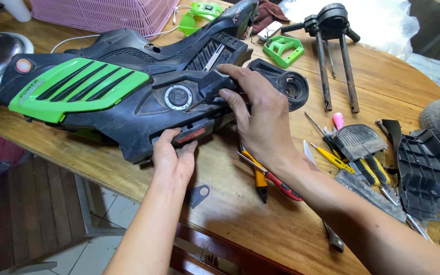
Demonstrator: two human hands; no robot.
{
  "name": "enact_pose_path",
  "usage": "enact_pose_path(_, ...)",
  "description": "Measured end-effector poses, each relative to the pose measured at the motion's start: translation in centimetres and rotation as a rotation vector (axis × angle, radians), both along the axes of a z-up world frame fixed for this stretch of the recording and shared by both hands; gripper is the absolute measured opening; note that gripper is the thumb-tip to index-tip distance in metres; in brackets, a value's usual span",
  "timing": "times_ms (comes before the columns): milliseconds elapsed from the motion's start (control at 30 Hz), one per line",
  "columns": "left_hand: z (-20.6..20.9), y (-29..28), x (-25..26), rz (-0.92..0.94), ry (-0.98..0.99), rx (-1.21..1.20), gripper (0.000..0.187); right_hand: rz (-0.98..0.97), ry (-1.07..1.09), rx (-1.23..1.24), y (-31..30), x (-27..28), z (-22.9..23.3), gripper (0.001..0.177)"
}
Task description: The person cleans a black motorcycle body panel with a brush, then attaches a green and black side cover to it. They use a screwdriver and a wrench to fasten screws and tighten bolts on the assembly.
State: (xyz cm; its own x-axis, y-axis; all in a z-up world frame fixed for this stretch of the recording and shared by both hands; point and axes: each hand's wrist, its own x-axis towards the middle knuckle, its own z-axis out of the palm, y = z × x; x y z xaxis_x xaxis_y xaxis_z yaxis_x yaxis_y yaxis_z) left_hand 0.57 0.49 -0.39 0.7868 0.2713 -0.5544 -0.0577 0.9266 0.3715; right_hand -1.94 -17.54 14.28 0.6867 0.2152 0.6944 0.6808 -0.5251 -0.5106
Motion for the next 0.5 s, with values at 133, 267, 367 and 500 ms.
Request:
enact_pose_path(133,-0.6,0.2,0.3,-0.031,-0.003,-0.008,0.039,-0.021,-0.045,-0.001,0.0,0.1,0.0,0.031)
enact_pose_path(267,-1.5,0.5,0.8,-0.055,-0.036,0.017,0.037,-0.018,-0.034,-0.002,-0.1,0.4,0.1,0.026)
enact_pose_path(367,-1.9,0.6,1.2,-0.048,-0.045,-0.012,0.036,-0.013,-0.054,-0.012,-0.1,0.3,0.4,0.025)
enact_pose_path(500,-2.2,0.7,1.2,-0.046,-0.066,-0.018,0.035,0.016,-0.089,-0.039,-0.2,-0.4,0.7,0.024)
